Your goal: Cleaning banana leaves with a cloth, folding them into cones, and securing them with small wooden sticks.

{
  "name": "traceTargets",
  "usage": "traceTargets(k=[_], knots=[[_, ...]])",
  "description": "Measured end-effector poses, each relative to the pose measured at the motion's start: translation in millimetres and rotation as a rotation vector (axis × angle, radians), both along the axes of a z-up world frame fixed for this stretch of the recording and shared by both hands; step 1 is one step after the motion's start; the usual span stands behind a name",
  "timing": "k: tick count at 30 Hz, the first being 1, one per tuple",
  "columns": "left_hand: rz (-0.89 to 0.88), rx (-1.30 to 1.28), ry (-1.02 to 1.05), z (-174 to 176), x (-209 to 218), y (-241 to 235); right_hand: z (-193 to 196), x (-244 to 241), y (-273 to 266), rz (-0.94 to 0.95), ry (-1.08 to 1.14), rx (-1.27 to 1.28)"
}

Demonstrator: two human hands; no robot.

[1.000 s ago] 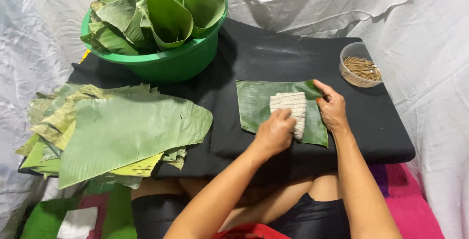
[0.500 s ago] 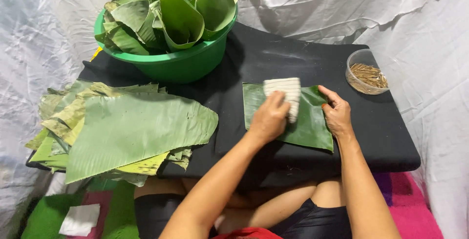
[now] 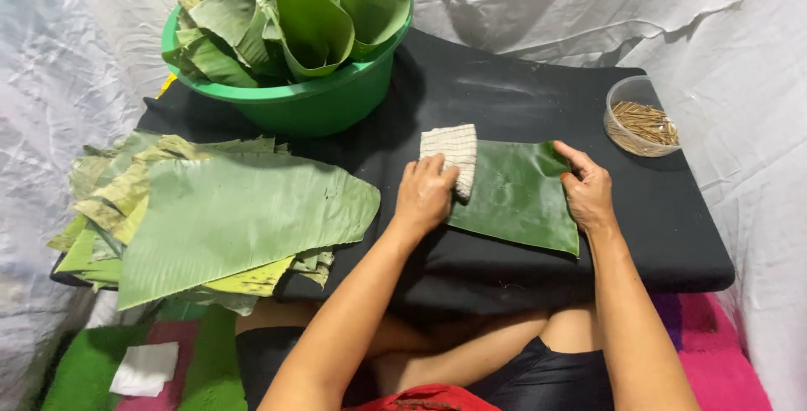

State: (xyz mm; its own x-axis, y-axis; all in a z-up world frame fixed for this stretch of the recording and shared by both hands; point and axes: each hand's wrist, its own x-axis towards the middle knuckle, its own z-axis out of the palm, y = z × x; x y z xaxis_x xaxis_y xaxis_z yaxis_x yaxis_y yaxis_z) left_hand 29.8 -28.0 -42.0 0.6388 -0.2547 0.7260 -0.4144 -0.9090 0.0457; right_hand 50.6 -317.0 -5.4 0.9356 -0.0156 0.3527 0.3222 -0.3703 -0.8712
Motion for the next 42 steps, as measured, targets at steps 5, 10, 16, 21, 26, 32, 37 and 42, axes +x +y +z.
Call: traceTargets(k=[5, 10, 16, 21, 26, 32, 37, 42], knots=[[-0.078, -0.028, -0.083, 15, -1, -19, -1, 0, 2, 0.008, -0.014, -0.018], [-0.286, -0.065, -0.053, 23, -20, -82, -4, 2, -1, -0.012, -0.008, -0.041], [-0.250, -0.048, 0.069, 16, -32, -60, -5, 1, 0, -0.003, 0.002, -0.046], [0.001, 0.000, 0.103, 13, -31, 0, -4, 2, -2, 0.001, 0.010, -0.058], [0.012, -0.070, 0.053, 12, -16, -12, -5, 2, -2, 0.012, -0.005, -0.073], [-0.238, -0.144, -0.060, 31, -41, -94, -4, 2, -3, 0.011, -0.021, -0.101], [-0.245, -0.082, 0.059, 20, -47, -70, -8, 6, -5, 0.028, -0.035, -0.104], [-0.113, -0.042, 0.146, 28, -61, -1, -2, 1, -3, 0.034, -0.019, -0.096]])
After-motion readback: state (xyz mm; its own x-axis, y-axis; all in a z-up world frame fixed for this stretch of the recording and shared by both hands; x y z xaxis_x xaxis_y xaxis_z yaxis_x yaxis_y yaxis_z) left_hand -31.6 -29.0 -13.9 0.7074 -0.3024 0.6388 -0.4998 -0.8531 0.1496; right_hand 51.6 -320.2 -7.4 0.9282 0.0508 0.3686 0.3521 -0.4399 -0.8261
